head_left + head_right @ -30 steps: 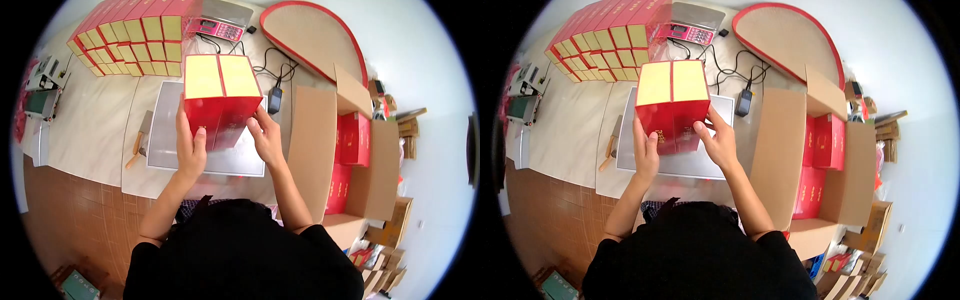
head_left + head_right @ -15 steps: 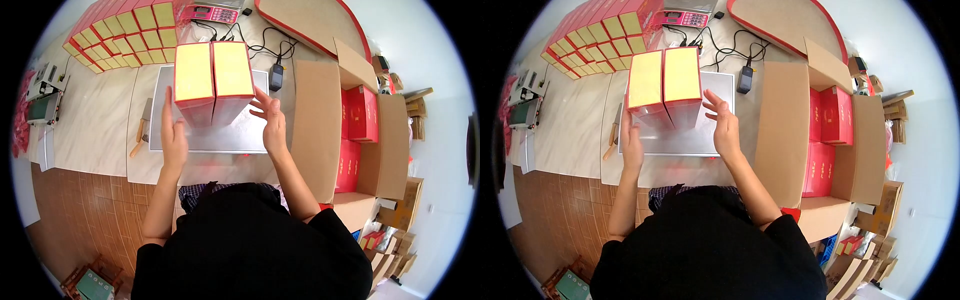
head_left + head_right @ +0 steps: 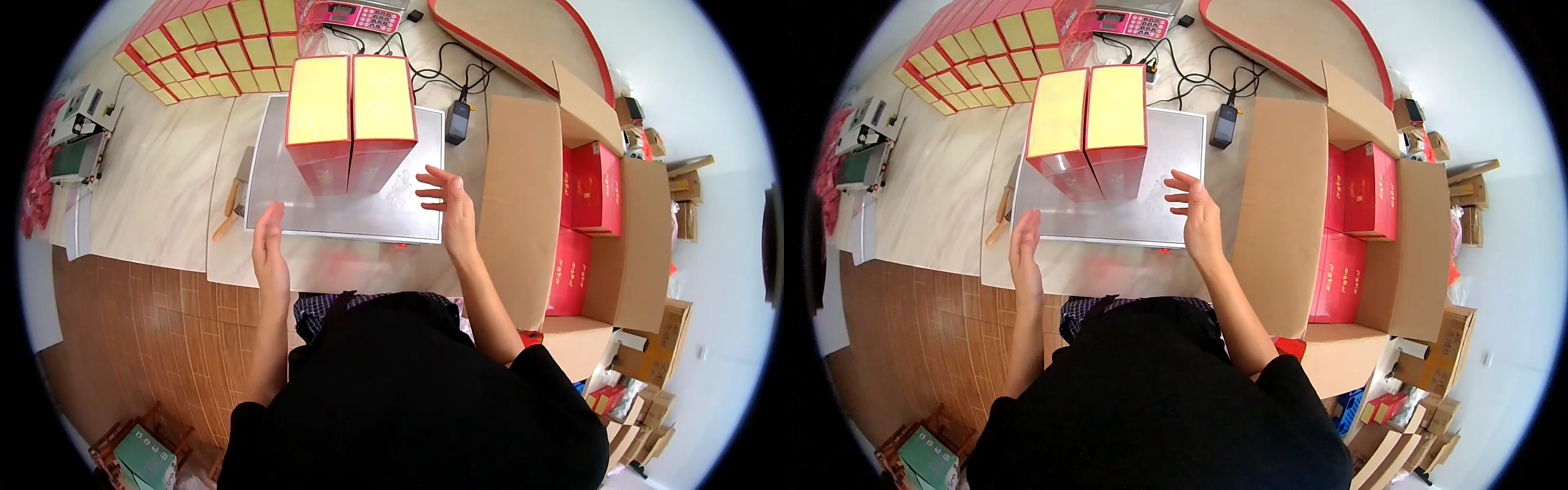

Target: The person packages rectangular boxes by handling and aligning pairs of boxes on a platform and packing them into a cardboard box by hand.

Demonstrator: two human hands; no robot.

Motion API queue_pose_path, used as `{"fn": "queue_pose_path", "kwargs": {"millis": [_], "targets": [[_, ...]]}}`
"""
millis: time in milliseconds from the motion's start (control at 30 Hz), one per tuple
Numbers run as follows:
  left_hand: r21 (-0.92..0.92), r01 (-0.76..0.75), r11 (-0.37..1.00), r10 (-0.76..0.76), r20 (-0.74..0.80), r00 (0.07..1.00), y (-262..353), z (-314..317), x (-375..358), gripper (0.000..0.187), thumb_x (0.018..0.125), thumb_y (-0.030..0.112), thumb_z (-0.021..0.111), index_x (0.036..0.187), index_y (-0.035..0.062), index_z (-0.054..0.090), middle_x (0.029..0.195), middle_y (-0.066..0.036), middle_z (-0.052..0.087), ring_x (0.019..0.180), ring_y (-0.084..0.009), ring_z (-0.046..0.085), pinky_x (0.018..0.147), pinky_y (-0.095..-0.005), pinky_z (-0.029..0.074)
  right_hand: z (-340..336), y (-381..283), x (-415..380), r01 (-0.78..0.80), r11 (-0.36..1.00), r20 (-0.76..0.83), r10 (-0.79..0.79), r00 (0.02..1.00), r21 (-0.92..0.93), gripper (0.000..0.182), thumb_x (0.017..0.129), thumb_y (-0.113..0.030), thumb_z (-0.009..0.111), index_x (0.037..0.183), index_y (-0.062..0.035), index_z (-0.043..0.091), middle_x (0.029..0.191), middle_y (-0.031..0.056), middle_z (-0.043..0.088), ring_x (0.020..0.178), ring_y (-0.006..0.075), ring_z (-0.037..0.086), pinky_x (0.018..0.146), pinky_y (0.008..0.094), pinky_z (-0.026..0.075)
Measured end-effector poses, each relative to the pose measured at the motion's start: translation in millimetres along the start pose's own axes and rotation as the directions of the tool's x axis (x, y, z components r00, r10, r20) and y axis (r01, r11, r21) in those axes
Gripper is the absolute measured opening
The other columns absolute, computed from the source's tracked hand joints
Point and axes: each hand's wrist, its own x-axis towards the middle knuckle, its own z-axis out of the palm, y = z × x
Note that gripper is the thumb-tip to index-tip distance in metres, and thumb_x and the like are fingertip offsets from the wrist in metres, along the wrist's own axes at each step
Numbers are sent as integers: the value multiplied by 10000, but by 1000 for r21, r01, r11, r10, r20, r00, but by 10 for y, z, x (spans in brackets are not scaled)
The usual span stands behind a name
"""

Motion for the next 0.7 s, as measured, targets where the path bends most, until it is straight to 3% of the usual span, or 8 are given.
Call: {"fn": "queue_pose_path", "kwargs": {"millis": [700], "targets": [[55,8,998,-5,-48,999,149,189,3,312,1000,180,371,1213,11,523,1220,-120,575,1173,-207,517,1003,-341,371,-148,132,-107,-48,998,18,48,999,-49,633,1012,-477,218,1249,25,521,1042,141,639,903,200,605,772,322,502]]}}
